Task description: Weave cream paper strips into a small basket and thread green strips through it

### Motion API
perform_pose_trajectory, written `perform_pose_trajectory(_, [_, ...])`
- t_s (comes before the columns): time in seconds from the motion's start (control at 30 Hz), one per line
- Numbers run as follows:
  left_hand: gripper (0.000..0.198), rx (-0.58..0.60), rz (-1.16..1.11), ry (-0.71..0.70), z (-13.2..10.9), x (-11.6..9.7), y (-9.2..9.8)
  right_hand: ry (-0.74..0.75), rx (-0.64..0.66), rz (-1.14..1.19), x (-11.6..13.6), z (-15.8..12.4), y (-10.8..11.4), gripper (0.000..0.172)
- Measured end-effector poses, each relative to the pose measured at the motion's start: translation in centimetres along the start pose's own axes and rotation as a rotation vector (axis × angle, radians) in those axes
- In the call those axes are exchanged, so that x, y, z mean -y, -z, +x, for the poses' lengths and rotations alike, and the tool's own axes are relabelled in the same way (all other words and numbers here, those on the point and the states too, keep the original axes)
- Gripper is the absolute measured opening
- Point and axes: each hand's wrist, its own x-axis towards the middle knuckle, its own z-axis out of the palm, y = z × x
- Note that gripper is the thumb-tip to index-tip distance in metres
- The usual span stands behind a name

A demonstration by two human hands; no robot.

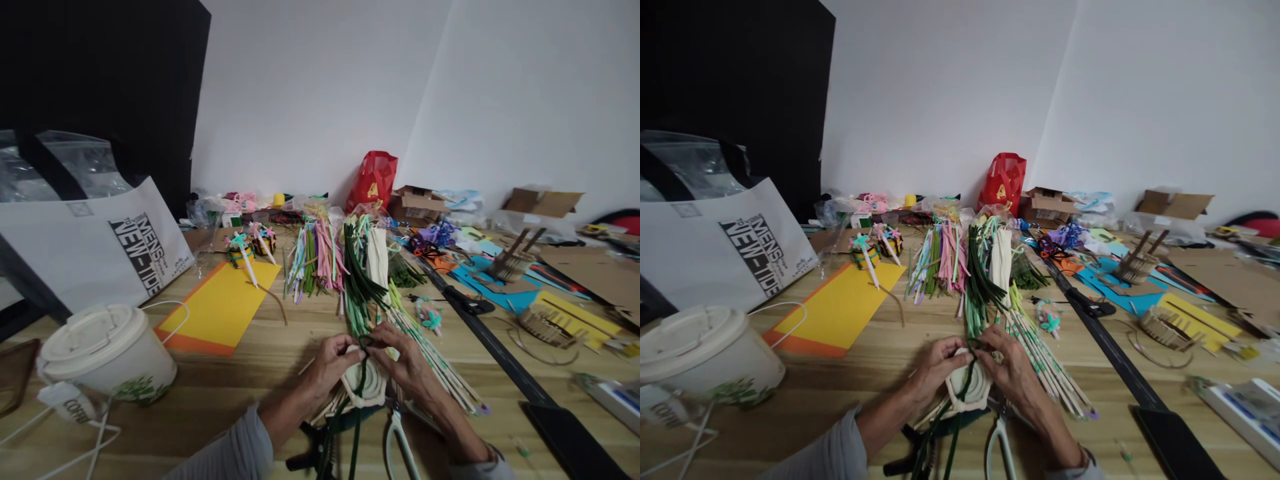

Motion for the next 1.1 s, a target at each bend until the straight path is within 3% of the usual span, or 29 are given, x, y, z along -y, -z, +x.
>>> perform_pose_trajectory(0.17, [0.030,0.016,-0.182,0.054,0.6,-0.6,0.8,-0.223,-0.212,0.281,-0.5,0.1,0.1,0.030])
perform_pose_trajectory(0.23, [0.033,0.043,-0.291,0.083,0.6,-1.1,1.0,-0.294,-0.232,0.331,-0.9,0.2,0.0,0.035])
perform_pose_trajectory(0.4, [0.028,0.127,-0.369,0.081,0.4,-1.8,0.7,-0.342,-0.072,0.470,-0.4,0.3,-1.4,0.038])
perform_pose_trajectory(0.57, [0.027,0.163,-0.366,0.189,0.0,-1.1,0.6,-0.409,-0.059,0.655,0.2,0.2,-2.4,0.038])
perform_pose_trajectory(1.1, [0.031,0.215,-0.282,0.130,-0.2,-1.4,0.8,-0.495,0.026,0.800,-2.0,-0.5,-2.9,0.034])
